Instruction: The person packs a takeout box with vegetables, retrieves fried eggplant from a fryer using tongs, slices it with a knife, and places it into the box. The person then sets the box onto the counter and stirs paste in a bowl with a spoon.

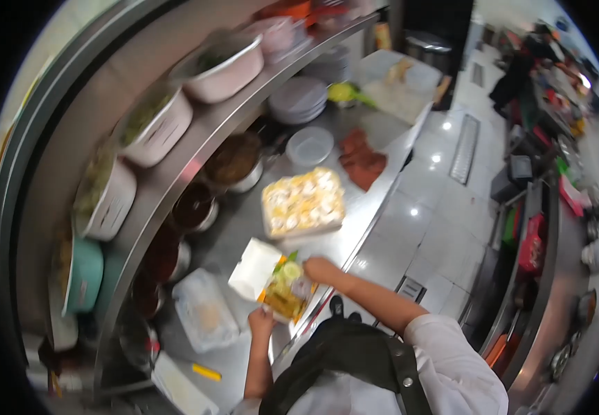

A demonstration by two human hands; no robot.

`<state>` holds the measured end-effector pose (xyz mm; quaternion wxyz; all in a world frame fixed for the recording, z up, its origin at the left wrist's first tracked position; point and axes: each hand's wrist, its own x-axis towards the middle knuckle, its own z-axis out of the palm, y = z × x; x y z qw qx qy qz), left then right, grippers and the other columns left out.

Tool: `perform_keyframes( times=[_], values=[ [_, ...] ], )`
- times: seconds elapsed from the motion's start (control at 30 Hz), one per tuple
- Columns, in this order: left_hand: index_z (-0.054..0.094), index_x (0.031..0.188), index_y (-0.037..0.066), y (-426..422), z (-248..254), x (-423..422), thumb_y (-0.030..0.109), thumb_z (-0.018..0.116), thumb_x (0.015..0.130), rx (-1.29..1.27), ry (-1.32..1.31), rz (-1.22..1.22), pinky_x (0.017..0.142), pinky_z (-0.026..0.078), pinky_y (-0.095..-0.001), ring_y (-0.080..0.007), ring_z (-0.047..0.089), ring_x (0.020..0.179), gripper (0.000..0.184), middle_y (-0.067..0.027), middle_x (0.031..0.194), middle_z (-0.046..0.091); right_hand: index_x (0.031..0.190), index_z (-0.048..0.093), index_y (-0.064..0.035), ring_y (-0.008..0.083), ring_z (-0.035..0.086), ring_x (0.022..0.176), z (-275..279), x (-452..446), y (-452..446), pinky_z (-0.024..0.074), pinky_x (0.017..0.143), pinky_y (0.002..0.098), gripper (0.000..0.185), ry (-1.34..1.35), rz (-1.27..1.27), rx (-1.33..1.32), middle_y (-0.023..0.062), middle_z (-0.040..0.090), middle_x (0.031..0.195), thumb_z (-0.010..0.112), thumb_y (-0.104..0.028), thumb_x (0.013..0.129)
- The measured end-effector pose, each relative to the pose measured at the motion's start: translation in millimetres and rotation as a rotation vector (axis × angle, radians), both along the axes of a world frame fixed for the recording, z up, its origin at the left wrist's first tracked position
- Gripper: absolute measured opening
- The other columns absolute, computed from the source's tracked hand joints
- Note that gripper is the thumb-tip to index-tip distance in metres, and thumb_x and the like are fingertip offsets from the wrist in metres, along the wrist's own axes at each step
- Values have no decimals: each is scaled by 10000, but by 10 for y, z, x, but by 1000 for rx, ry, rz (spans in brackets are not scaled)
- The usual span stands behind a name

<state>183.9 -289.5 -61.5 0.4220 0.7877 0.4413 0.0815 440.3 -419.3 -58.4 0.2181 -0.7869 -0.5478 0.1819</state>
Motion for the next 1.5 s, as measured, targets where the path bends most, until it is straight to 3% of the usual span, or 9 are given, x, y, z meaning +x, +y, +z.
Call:
perform_keyframes(
  times=[0.07,0.17,0.27,0.37,0.47,0.57,0.73,1.17,1.5],
  values=[
    [564,603,-42,32,-92,-36,160,611,747,-137,-119,-4,444,465,-357,-220,610,468,253,-162,521,588,779,631,-4,399,613,729,-63,-101,-238,489,704,481,207,136,-29,22,231,624,753,496,-159,807],
    [506,545,-41,-78,313,-16,150,628,681,401,-7,-287,444,362,-466,-386,495,443,265,-224,521,508,977,601,-25,405,603,909,-184,-266,-469,468,837,451,265,497,-21,254,254,626,965,439,-211,879],
    [590,639,-58,-315,1044,114,115,596,669,154,-27,-188,495,443,-380,-340,578,500,176,-208,541,547,1065,531,-34,275,625,807,-166,-333,-694,503,700,373,253,674,-178,167,163,616,897,521,-158,845],
    [664,934,37,-402,1941,567,93,580,844,128,443,-458,895,441,-405,-321,581,976,136,-123,1047,650,1202,443,-73,149,606,780,572,-166,-1127,508,600,292,417,1235,-295,211,52,596,885,581,-147,816],
    [590,647,-52,-657,2225,1180,118,599,678,392,5,-567,485,433,-378,-336,567,489,173,-215,547,539,1307,353,-95,114,610,773,909,101,-1601,520,576,261,561,1662,-345,308,15,591,924,599,-130,804],
    [560,588,-27,-1020,2363,2034,123,604,695,425,-33,-818,479,413,-431,-389,549,514,190,-228,549,526,1382,273,-129,129,636,801,790,485,-2324,556,605,274,677,1842,-359,463,20,587,1049,609,-123,794],
    [611,696,-2,-2596,2452,3483,218,579,747,428,-121,-1196,582,464,-467,-396,577,599,228,-217,641,583,1455,174,-159,256,471,1225,738,968,-4217,499,912,438,900,1775,-460,847,91,387,1385,613,-59,676],
    [518,1274,45,-8052,2233,5050,154,567,914,-297,-284,-1355,876,508,-357,-255,604,1056,379,-137,1222,582,1381,338,-51,285,497,1213,1409,1388,-10323,420,1024,443,858,1183,-1013,1420,124,471,1318,663,16,589],
    [540,1250,31,-9927,2359,5076,165,528,942,30,-82,-1588,766,472,-351,-232,578,903,336,-147,1151,614,1390,322,-107,296,580,1090,2713,717,-13105,524,846,544,676,464,-1191,2127,102,526,1238,538,-3,758]
  ],
)
